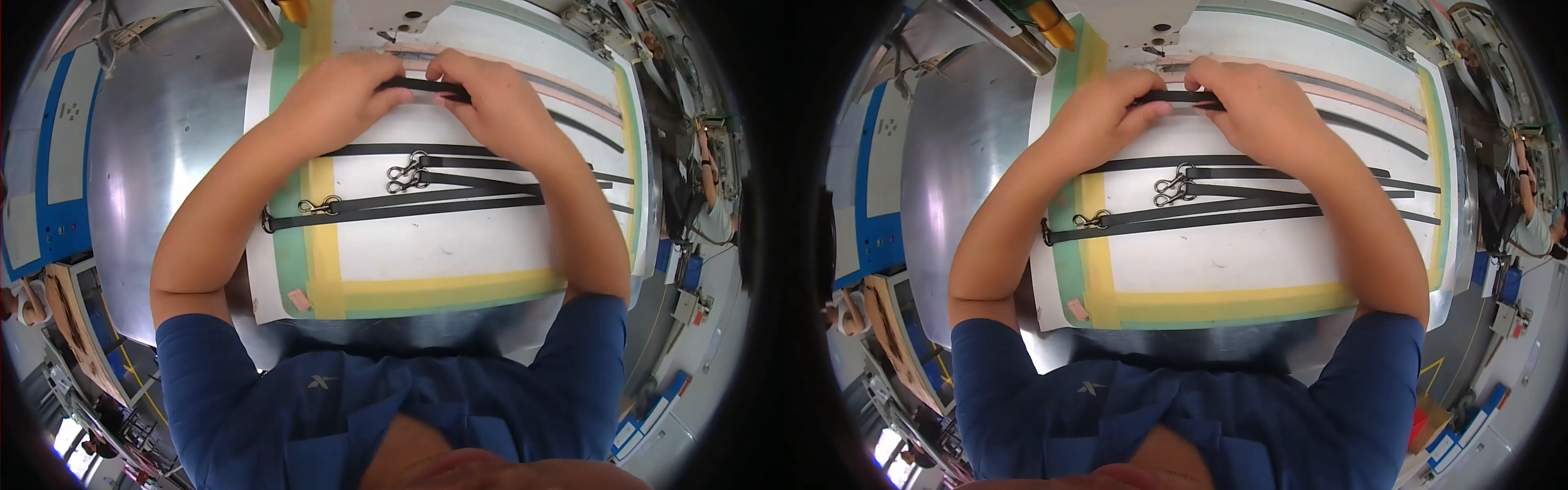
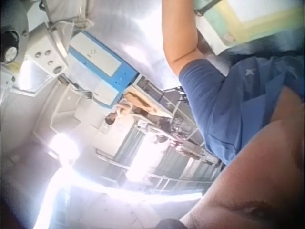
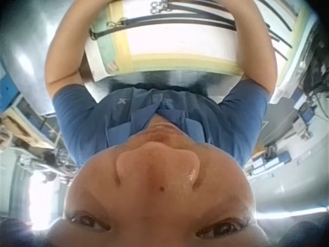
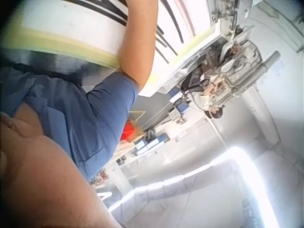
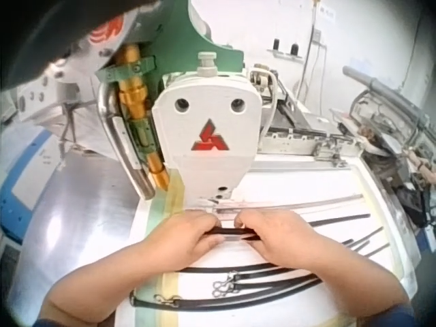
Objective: Operator is using a semi-automated sewing/tacking machine to attach hardware to leather straps.
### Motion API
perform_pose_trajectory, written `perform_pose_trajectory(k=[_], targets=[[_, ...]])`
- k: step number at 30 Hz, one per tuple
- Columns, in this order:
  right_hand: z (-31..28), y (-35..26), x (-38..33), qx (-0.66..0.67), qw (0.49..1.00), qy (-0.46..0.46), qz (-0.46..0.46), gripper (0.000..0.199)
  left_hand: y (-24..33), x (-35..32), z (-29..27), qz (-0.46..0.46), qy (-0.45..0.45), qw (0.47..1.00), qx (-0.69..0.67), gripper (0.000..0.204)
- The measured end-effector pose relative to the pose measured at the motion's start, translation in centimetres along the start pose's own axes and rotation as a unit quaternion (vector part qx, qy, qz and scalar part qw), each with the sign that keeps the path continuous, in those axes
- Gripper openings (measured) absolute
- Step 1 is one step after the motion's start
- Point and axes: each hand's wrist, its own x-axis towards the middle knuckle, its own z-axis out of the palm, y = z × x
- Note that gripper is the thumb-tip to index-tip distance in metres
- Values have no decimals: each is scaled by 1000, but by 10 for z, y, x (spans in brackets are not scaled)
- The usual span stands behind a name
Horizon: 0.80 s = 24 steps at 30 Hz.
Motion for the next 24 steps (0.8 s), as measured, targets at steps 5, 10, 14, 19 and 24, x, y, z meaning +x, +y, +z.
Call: perform_pose_trajectory(k=[5, 10, 14, 19, 24], targets=[[-3, 13, 9, -52, 996, -51, -58, 17, -20, 3, 9, 63, 100, 977, 177, 60], [-11, 18, 24, -74, 992, -28, -103, 19, -26, 4, 16, 56, 92, 973, 204, 69], [-7, 32, 42, -62, 994, 14, -92, 20, -15, 0, -2, -29, 35, 957, 287, 60], [13, 52, 42, -50, 995, 36, -73, 26, -27, 7, 9, 31, 92, 981, 169, 39], [16, 51, 40, -60, 994, 54, -68, 24, -36, 13, 15, 61, 100, 979, 168, 32]])
